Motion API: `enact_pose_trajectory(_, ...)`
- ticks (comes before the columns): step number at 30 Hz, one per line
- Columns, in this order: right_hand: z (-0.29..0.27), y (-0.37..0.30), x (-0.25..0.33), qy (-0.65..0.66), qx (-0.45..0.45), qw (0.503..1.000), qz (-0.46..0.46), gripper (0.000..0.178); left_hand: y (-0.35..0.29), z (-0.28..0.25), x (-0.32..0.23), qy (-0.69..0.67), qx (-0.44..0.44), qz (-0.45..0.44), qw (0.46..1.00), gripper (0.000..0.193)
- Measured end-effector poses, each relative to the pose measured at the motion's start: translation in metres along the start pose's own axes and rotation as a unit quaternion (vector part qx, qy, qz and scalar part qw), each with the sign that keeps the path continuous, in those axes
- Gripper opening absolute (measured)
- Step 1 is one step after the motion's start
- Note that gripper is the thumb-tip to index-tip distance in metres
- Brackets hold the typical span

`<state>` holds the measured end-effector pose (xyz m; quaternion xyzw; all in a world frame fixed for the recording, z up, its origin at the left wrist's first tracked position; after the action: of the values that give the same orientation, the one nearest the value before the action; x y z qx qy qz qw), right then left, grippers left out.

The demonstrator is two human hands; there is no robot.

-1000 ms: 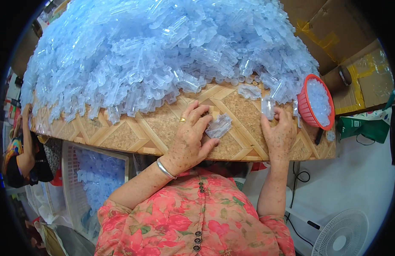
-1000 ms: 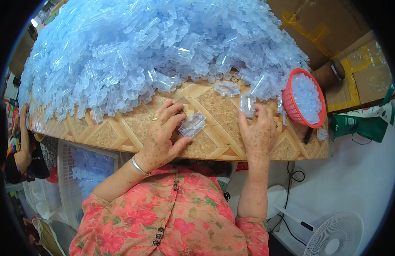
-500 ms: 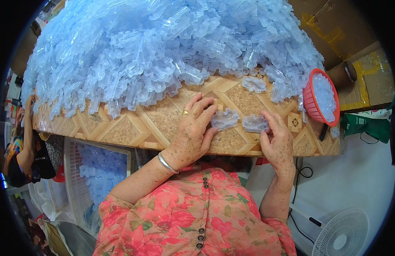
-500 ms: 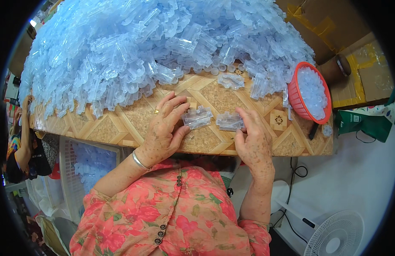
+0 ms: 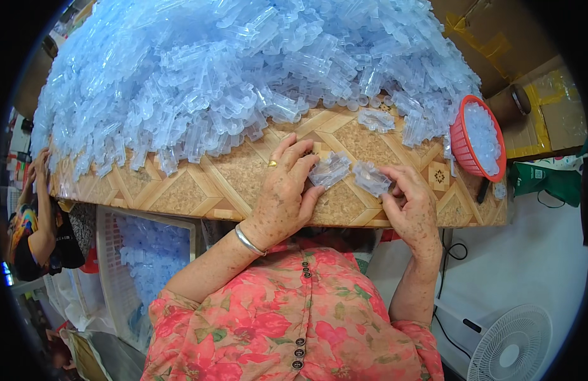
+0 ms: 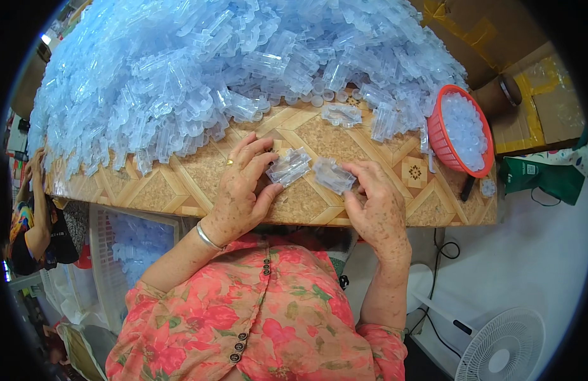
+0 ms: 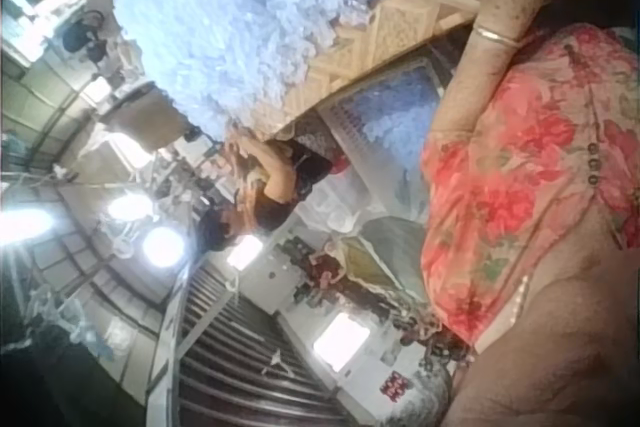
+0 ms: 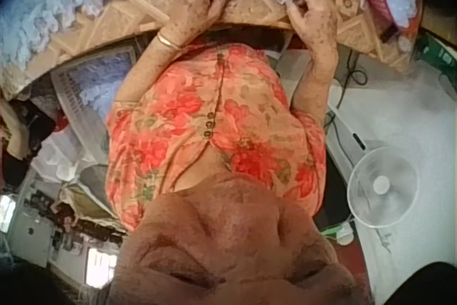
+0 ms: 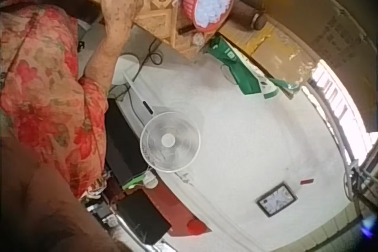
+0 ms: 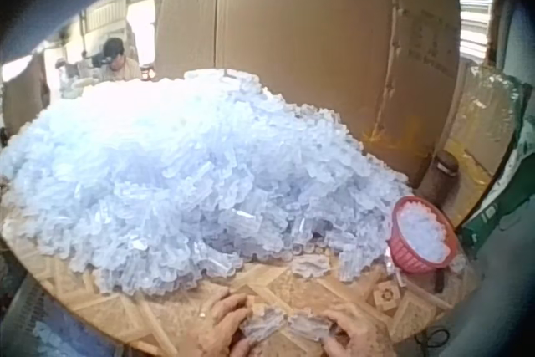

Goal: The person repeatedly picks up small translucent plastic components from a large pile on a wooden table. They manipulate the parts by hand, snapping them together into small assemblies, and then place the finished units into a red basket to the right. The process is repetitive and involves handling individual items one at a time.

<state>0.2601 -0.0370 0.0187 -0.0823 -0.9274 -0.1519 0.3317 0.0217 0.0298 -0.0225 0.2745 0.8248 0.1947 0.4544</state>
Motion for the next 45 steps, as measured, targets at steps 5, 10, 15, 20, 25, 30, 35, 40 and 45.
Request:
enact_pose_trajectory(5,0.002,-0.006,0.002,-0.034,-0.001,0.999,-0.027,0.034,0.0,0.0,0.0,-0.007,0.001,-0.006,1.0,0.051)
enact_pose_trajectory(10,0.006,-0.006,0.006,-0.02,0.02,1.0,0.013,0.041,0.0,0.0,0.001,-0.007,0.0,-0.003,1.0,0.051)
enact_pose_trajectory(15,0.006,0.0,0.006,-0.047,-0.065,0.996,-0.024,0.056,0.0,0.0,0.001,-0.008,0.0,0.002,1.0,0.051)
enact_pose_trajectory(20,0.015,0.007,0.005,-0.037,-0.046,0.998,-0.031,0.056,0.0,0.0,0.001,-0.009,0.0,-0.004,1.0,0.05)
enact_pose_trajectory(25,0.008,0.016,-0.005,0.0,-0.019,0.999,-0.044,0.038,-0.001,0.0,0.001,-0.006,-0.004,-0.001,1.0,0.05)
enact_pose_trajectory(30,-0.002,0.022,-0.014,-0.027,0.005,0.989,-0.148,0.039,-0.001,0.0,0.001,-0.013,-0.005,-0.001,1.0,0.05)
enact_pose_trajectory(35,0.022,0.012,0.004,0.08,0.049,0.983,-0.158,0.039,-0.001,0.001,0.002,-0.005,-0.008,0.005,1.0,0.05)
enact_pose_trajectory(40,0.03,0.009,0.005,0.099,0.021,0.985,-0.142,0.039,0.0,0.0,0.002,-0.009,-0.006,-0.001,1.0,0.05)
enact_pose_trajectory(45,0.022,0.004,0.002,0.107,-0.005,0.988,-0.113,0.041,0.0,-0.001,0.001,-0.012,-0.005,-0.005,1.0,0.052)
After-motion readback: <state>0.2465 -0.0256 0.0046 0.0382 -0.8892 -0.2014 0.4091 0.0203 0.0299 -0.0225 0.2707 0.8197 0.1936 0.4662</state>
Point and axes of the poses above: each hand's wrist, its own y-axis towards the middle knuckle, its own z-axis out of the palm, x = y × z, the point moved 2 cm from there along y, towards the middle knuckle, and after that the axes turned 14 degrees about -x, right-handed, at the moved point
